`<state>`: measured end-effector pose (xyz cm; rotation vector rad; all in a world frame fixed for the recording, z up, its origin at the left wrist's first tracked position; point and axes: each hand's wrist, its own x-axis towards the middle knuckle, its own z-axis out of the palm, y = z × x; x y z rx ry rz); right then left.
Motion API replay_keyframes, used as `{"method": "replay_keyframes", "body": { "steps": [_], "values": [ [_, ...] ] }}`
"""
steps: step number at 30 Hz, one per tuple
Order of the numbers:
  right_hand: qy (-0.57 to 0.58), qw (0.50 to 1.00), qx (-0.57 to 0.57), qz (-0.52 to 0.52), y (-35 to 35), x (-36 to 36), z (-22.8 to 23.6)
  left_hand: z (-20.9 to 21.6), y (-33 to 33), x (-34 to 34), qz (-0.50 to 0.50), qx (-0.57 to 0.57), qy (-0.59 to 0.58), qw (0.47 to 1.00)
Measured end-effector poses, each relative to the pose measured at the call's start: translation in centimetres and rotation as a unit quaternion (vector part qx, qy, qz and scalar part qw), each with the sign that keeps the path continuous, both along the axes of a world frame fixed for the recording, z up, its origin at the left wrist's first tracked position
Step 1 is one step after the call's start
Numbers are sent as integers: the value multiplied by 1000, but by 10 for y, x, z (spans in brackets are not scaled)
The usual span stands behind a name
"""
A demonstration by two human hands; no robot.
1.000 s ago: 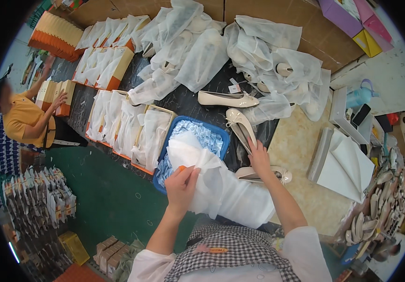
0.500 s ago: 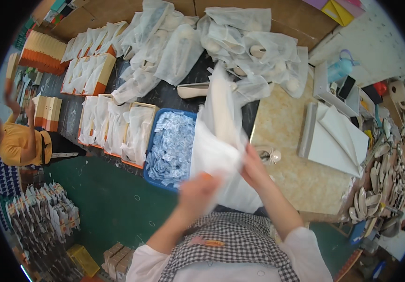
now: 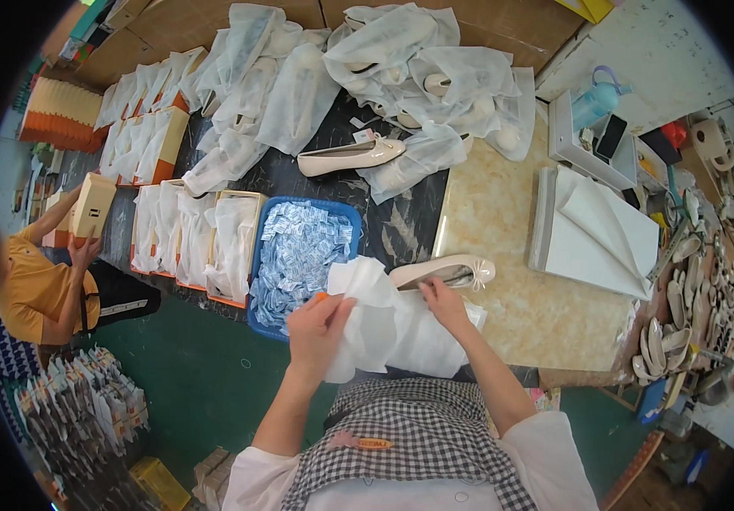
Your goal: The person cleans beige ballet flats on a workbench using a white cloth and a metal tool. They wipe the exterior and interior of the shoes, then use the tool to scrape or clean the insole. The person also folds white tissue paper and places it inside the shoes.
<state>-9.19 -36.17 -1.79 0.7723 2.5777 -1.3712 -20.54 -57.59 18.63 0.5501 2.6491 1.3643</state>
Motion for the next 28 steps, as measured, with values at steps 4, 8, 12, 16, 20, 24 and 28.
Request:
{"method": "replay_keyframes", "body": {
  "steps": [4,8,12,16,20,24,28],
  "values": [
    [-100,955,-229,-161,39,-14,79,-7,0,-10,-1,-37,4,999],
    [-107,944,-311,-41,72,26,180,-31,-10,-22,-25,-79,13,996],
    [-68,974,-19,215,36,37,258,-42,-4,-44,-73,-103,57,990],
    [-88,922,81,369,6,14,263,-39,-5,-14,-200,-117,100,968],
    [-60,910,-372,173,-24,-54,171,8,-6,28,-106,71,-8,992],
    [45,886,-425,179,-87,-165,175,32,-72,-28,165,61,39,984],
    [35,860,-393,324,-124,-213,180,27,-94,-56,258,87,68,960]
  ]
}}
